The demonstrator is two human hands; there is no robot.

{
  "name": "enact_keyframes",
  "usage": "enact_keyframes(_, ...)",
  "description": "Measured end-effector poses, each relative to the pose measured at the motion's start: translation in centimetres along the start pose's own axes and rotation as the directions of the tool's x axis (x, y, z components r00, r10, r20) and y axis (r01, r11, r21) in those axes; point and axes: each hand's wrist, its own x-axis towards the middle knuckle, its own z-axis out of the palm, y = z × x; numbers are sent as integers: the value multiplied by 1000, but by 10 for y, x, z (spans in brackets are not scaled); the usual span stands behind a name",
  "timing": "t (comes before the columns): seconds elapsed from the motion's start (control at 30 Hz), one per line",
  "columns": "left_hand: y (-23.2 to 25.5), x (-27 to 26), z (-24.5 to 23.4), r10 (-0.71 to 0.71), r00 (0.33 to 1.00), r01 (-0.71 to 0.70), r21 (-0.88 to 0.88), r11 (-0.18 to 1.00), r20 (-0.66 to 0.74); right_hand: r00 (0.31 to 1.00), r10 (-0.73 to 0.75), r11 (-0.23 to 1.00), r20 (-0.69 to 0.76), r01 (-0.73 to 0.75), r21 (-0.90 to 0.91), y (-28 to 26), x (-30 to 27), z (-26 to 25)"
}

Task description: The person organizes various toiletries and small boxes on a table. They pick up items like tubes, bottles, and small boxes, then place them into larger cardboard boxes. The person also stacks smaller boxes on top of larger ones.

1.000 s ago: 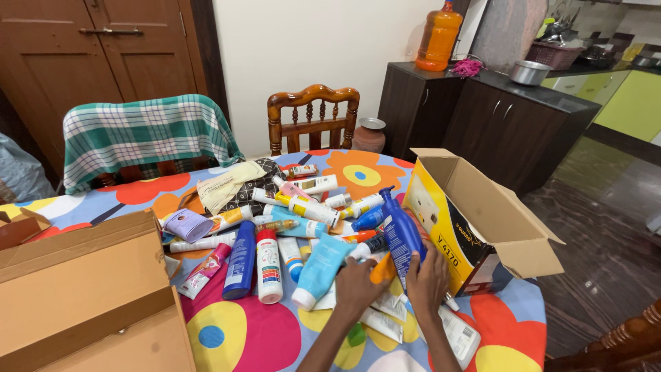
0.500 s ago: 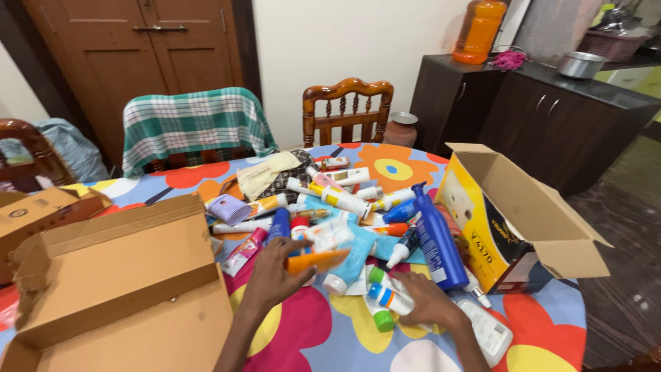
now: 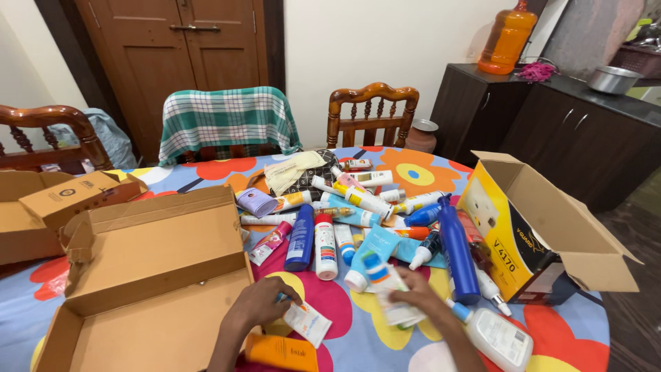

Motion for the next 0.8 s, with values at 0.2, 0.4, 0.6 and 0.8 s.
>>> enact_keyframes(0.2,0,7,12,4,990,12,111,994,-144,960,116,988,253,-139,73,15,8,105)
enact_keyframes(0.4,34,9,15,167,918,-211,-88,974,-359,825,-486,539,-289,22,-842,-14,-2,78)
enact_keyframes(0.6,75,80,83,180,909,-238,-115,964,-375,894,-132,462,-428,-326,-825,-24,6,71)
enact_keyframes(0.8,108,111,116,201,919,-255,-123,959,-340,918,-133,528,-373,-253,-811,4,14,54)
